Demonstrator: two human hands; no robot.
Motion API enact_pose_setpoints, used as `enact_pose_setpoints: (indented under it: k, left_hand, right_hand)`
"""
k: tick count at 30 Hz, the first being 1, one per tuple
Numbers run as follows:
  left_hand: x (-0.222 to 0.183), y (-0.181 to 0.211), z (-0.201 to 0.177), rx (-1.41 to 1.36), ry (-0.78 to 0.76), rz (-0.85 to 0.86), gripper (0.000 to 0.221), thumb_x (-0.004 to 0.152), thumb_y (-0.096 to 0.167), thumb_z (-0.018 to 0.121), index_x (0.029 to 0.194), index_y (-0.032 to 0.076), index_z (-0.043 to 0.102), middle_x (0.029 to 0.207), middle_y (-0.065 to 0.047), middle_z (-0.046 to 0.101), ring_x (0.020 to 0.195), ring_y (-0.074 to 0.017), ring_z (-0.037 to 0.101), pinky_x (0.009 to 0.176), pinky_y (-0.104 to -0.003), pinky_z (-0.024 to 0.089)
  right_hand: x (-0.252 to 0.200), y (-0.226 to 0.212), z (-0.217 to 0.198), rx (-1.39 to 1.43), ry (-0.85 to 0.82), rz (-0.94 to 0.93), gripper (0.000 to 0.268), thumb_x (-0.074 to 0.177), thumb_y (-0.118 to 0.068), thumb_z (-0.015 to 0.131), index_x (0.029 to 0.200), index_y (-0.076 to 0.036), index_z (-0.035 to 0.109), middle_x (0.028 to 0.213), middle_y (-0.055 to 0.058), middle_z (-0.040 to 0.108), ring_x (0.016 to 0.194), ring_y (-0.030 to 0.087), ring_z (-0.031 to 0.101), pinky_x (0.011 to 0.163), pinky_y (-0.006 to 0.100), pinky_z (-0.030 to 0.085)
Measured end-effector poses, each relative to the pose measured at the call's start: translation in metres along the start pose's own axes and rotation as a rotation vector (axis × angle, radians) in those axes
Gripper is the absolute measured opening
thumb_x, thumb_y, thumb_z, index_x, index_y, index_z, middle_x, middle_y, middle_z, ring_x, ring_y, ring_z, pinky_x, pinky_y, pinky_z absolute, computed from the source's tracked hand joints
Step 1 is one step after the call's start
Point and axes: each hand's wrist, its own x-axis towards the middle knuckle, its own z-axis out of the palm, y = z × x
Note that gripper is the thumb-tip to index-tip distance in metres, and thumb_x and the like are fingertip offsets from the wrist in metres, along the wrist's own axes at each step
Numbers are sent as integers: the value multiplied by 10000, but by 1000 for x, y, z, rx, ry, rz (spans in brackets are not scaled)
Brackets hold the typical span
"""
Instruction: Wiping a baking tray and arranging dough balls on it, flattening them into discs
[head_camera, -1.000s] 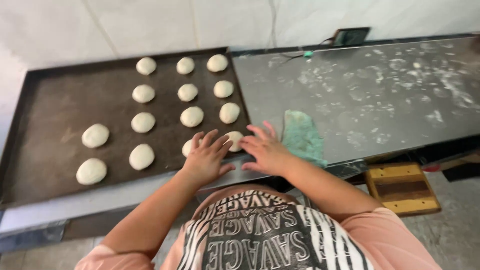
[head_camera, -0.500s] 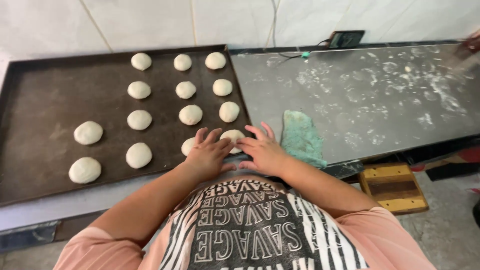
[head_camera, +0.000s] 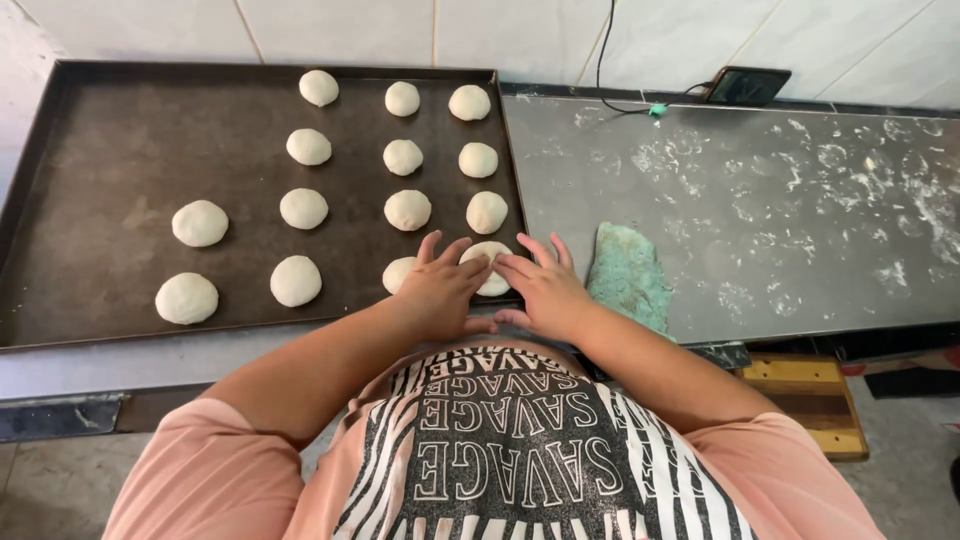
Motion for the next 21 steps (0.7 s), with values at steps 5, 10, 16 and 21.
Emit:
enact_pose_setpoints:
  k: [5, 10, 16, 21]
  left_hand:
    - [20, -15, -7, -34, 21, 6, 919, 824, 917, 379, 1344, 208, 645, 1376, 56, 623, 1478, -250, 336, 1195, -610, 145]
    - [18, -22, 2, -27, 142, 64, 899, 795, 925, 399, 1291, 234, 690, 1355, 75, 672, 1476, -257, 360, 1199, -610, 159]
    - [29, -27, 0, -64, 20, -52, 790, 830, 854, 482, 1341, 279, 661, 1382, 116, 650, 1487, -255, 348, 1191, -632, 176]
    - [-1, -30, 8, -30, 78, 22, 923, 741, 935, 478, 1308, 236, 683, 1381, 70, 655, 1485, -260, 356, 1195, -627, 168]
  right_hand:
    - [13, 10, -20, 86, -18, 29, 747, 896, -764, 522, 1358, -185, 620, 1378, -33, 584, 1519, 340, 251, 1177, 696, 139]
    - [23, 9, -14, 106, -28, 12, 747, 895, -745, 534, 1401, -198, 588, 1399, -27, 578, 1520, 342, 237, 1172, 703, 149]
    - [32, 30, -15, 96, -39, 31, 697, 910, -765, 536, 1313, -210, 661, 1345, -69, 613, 1523, 311, 269, 1161, 725, 178]
    - [0, 16, -15, 54, -41, 5, 790, 824, -816, 568, 1299, -190, 655, 1355, -58, 611, 1503, 314, 291, 1168, 702, 187]
